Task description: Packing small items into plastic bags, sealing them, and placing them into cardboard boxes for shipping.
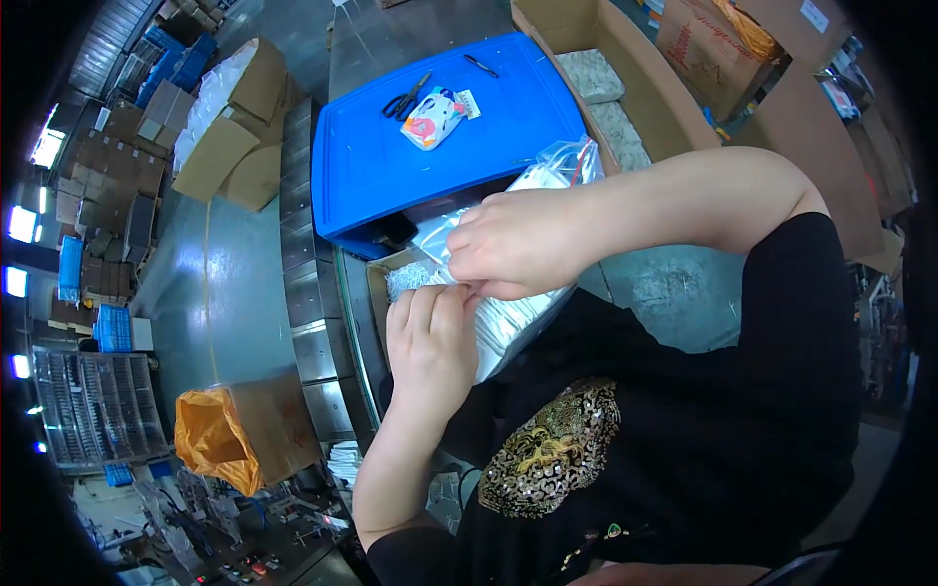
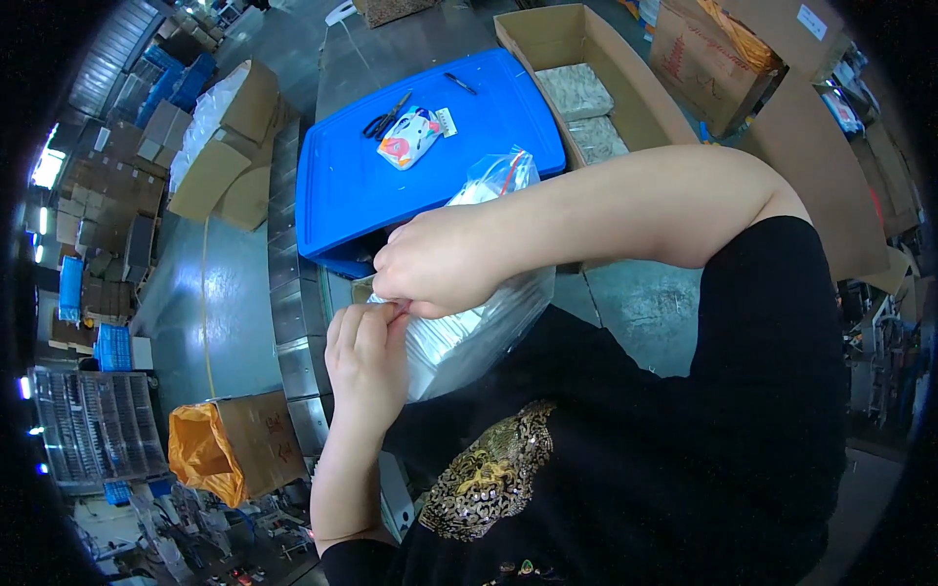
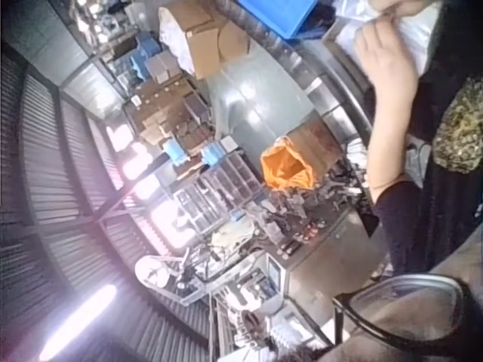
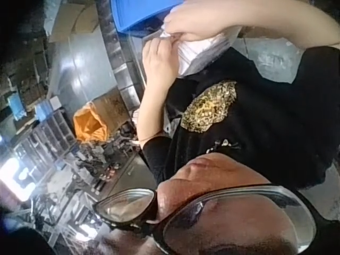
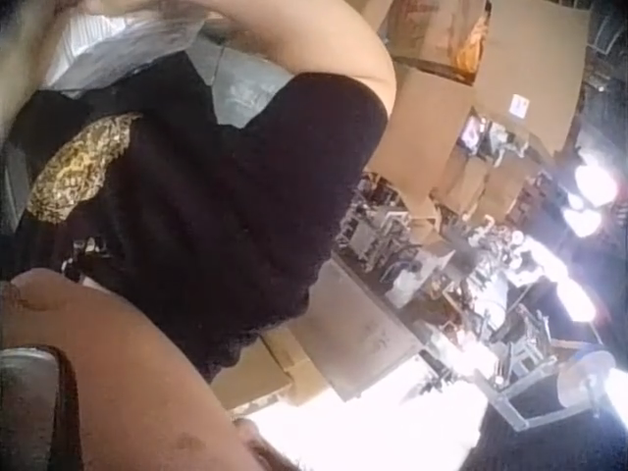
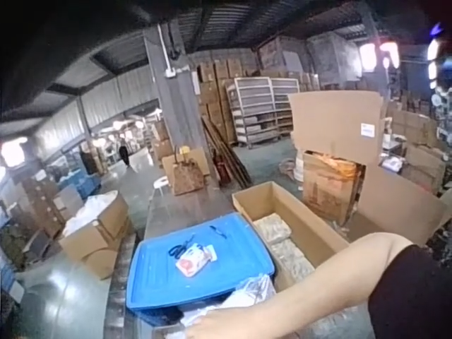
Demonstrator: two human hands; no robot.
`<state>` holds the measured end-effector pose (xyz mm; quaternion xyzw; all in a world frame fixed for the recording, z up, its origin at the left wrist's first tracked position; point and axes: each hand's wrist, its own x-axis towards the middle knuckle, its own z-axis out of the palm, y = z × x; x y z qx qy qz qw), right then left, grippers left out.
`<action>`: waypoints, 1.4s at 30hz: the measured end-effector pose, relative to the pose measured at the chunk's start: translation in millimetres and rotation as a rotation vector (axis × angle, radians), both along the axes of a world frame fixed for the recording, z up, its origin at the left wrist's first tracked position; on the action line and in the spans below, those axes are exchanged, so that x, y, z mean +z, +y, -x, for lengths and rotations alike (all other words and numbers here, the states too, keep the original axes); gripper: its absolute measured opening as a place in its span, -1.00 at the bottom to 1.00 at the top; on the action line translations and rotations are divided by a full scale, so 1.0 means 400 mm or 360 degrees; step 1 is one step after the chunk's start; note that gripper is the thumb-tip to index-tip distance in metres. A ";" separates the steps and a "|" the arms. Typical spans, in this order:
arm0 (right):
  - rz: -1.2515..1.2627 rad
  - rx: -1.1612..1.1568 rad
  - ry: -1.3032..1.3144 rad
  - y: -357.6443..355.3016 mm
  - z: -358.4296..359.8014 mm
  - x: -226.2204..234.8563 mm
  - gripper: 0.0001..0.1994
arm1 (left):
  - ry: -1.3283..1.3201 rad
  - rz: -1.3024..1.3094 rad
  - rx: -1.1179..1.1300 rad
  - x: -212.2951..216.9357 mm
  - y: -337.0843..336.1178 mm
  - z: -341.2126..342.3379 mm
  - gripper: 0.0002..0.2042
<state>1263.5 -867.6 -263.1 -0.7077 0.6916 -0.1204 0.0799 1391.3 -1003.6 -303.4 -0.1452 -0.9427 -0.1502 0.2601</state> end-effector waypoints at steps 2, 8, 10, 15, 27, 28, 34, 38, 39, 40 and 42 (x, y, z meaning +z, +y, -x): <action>-0.0117 -0.0011 -0.0048 -0.002 -0.001 0.001 -0.85 | -0.0001 -0.0015 0.0001 0.004 -0.002 0.000 -0.84; -0.0001 -0.0080 0.0020 0.067 0.035 0.011 -0.86 | -0.0085 0.0019 0.0000 0.013 -0.027 -0.009 -0.86; 0.0006 -0.0303 0.0214 0.105 0.076 0.008 -0.89 | -0.0133 0.0026 0.0061 0.019 -0.049 -0.014 -0.87; 0.0325 -0.0167 0.0247 0.114 0.073 0.007 -0.95 | -0.0374 -0.0012 0.0090 0.093 -0.031 0.032 -0.86; 0.0176 -0.0182 0.0174 0.043 0.066 0.020 -0.81 | -0.0148 0.0117 -0.0074 0.018 0.012 0.107 -0.93; 0.0023 -0.0191 0.0150 0.034 0.068 0.015 -0.81 | -0.0174 0.0096 -0.0069 0.016 0.014 0.105 -0.92; 0.0011 -0.0139 0.0084 0.036 0.076 0.015 -0.85 | -0.0165 0.0094 -0.0093 0.031 0.004 0.105 -0.92; 0.0151 -0.0208 0.0375 0.073 0.101 0.012 -0.89 | -0.0181 0.0144 -0.0065 0.030 -0.025 0.082 -0.93; 0.0153 -0.0202 0.0388 0.100 0.109 0.010 -0.89 | -0.0170 0.0153 -0.0077 0.026 -0.031 0.073 -0.94; 0.0201 -0.0279 0.0373 0.129 0.117 0.011 -0.89 | -0.0157 0.0162 -0.0087 0.025 -0.037 0.067 -0.94; 0.0255 -0.0332 0.0360 0.154 0.123 0.023 -0.88 | -0.0222 0.0194 -0.0069 0.037 -0.045 0.057 -0.92</action>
